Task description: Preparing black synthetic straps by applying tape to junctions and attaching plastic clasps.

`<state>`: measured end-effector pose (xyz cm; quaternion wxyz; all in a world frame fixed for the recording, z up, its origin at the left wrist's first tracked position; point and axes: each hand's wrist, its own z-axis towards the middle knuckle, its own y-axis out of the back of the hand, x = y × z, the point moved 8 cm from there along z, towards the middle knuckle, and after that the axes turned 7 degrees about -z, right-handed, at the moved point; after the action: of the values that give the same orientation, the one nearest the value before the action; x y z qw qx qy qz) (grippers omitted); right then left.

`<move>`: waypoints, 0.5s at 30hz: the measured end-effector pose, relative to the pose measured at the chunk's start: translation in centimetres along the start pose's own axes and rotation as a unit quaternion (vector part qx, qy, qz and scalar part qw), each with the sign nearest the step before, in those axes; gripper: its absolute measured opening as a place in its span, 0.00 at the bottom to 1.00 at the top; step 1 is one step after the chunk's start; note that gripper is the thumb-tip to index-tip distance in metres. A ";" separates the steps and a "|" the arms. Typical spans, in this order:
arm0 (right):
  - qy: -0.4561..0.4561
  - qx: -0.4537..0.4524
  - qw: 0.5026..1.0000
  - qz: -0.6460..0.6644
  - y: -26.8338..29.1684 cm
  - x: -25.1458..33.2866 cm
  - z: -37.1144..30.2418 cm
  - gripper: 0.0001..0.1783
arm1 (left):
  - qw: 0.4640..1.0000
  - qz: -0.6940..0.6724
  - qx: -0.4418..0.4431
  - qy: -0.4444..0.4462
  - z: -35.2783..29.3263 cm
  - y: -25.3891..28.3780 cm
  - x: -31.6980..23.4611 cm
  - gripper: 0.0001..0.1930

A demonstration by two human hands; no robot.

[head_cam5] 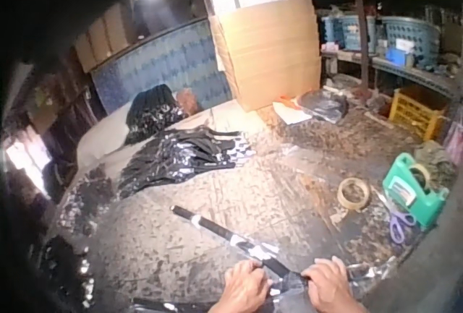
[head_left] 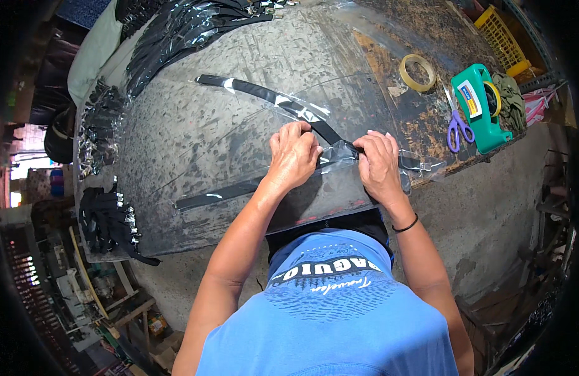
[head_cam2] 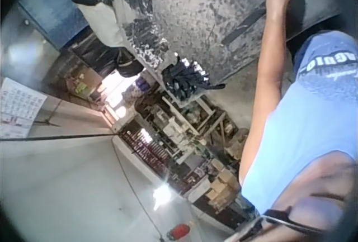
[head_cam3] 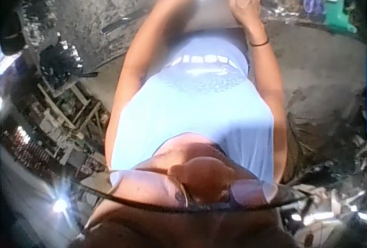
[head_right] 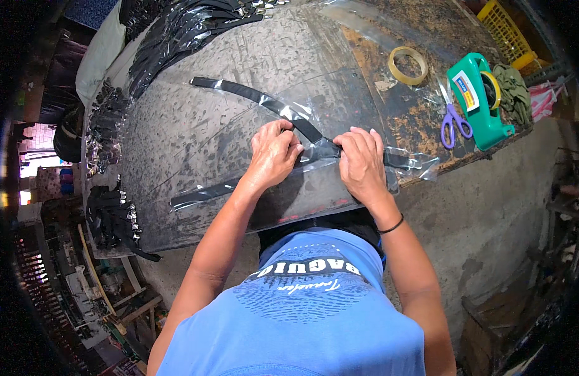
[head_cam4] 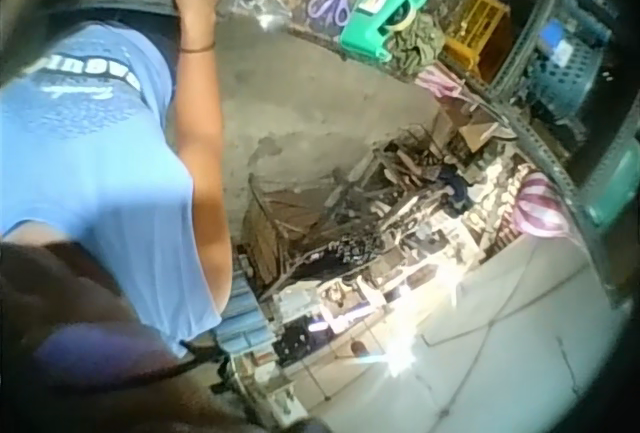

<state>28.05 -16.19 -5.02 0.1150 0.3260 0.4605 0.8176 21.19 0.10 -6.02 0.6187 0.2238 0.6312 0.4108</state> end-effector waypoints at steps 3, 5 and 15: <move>0.000 -0.002 1.000 -0.001 0.2 0.0 0.0 0.16 | 1.000 -0.014 -0.012 0.004 0.1 -0.1 0.0 0.08; 0.001 -0.001 1.000 0.000 0.2 0.0 -0.1 0.15 | 1.000 -0.018 -0.015 0.011 -0.1 0.1 -0.4 0.08; 0.003 0.000 1.000 -0.003 0.1 0.2 -0.1 0.15 | 1.000 -0.008 -0.022 0.005 -0.1 -0.3 -0.3 0.08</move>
<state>27.91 -16.22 -4.86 0.1160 0.3217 0.4621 0.8182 21.20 -0.34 -6.12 0.6236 0.2028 0.6267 0.4210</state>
